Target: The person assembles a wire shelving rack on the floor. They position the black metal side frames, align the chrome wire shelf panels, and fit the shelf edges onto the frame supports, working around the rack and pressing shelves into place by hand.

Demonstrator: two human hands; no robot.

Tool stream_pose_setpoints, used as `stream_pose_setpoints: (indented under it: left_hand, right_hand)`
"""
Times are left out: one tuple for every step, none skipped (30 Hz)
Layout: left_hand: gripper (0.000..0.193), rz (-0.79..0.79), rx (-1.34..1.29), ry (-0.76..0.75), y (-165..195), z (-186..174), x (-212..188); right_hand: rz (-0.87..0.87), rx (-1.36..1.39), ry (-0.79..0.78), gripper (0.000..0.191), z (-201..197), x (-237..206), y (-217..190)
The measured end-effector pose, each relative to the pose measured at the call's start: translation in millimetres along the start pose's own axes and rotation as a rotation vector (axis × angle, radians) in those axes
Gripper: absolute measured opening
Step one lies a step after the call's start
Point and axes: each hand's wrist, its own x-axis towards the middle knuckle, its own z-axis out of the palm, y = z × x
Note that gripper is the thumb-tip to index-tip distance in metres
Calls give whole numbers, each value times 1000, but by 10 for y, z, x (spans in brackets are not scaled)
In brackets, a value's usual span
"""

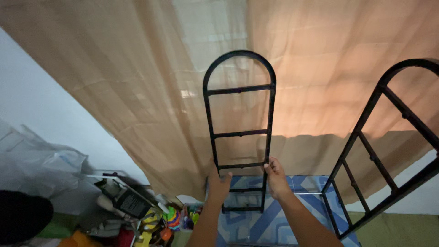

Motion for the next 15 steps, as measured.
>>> stream_pose_setpoints:
  left_hand:
    - [79,59,9,2,-8,-2,20]
    - [75,2,-34,-24,-15,-12,40]
    - [71,-57,-79,-50,-22,-20,51]
    - [68,-111,-124,-72,-32,-21,82]
    - [71,-144,-152,-73,-24,-27,103]
    - [74,-178,-178,-74,-11,-35,115]
    - [77,-214,-202,-77,7,-51,132]
    - [78,-297,-296,-78,31,-47,145]
    - [79,-378,-387,-79,51,-47,167]
    - [80,-455,-478,-78,71,-48,196]
    - [78,-418,-455,-84,85,-48,216]
    - [76,-380,-432,-87,89,-57,231]
    - [74,-345,-410,-91,87,-64,237]
    - [75,-259,-350,-72,78,-63,240]
    - [76,-170,-289,-53,65,-57,245]
  right_hand:
    - [-14,-10,10,29,2,18,4]
    - [13,-4,10,28,3,28,10]
    - [41,-1,12,27,1,39,15]
    - [64,3,7,25,7,64,15]
    - [41,-33,14,25,16,82,19]
    - [19,-68,20,24,31,106,22]
    - [-1,-101,29,24,51,124,29]
    - [-14,-88,17,24,57,133,28]
    - [-30,-72,5,24,71,149,28]
    - [-48,-56,-9,24,78,171,32]
    - [-29,-62,-9,25,81,183,28]
    - [-9,-68,-11,26,86,191,27]
    - [12,-75,-11,28,86,192,24]
    - [32,-100,2,30,85,194,23]
    - [49,-125,14,32,82,199,19]
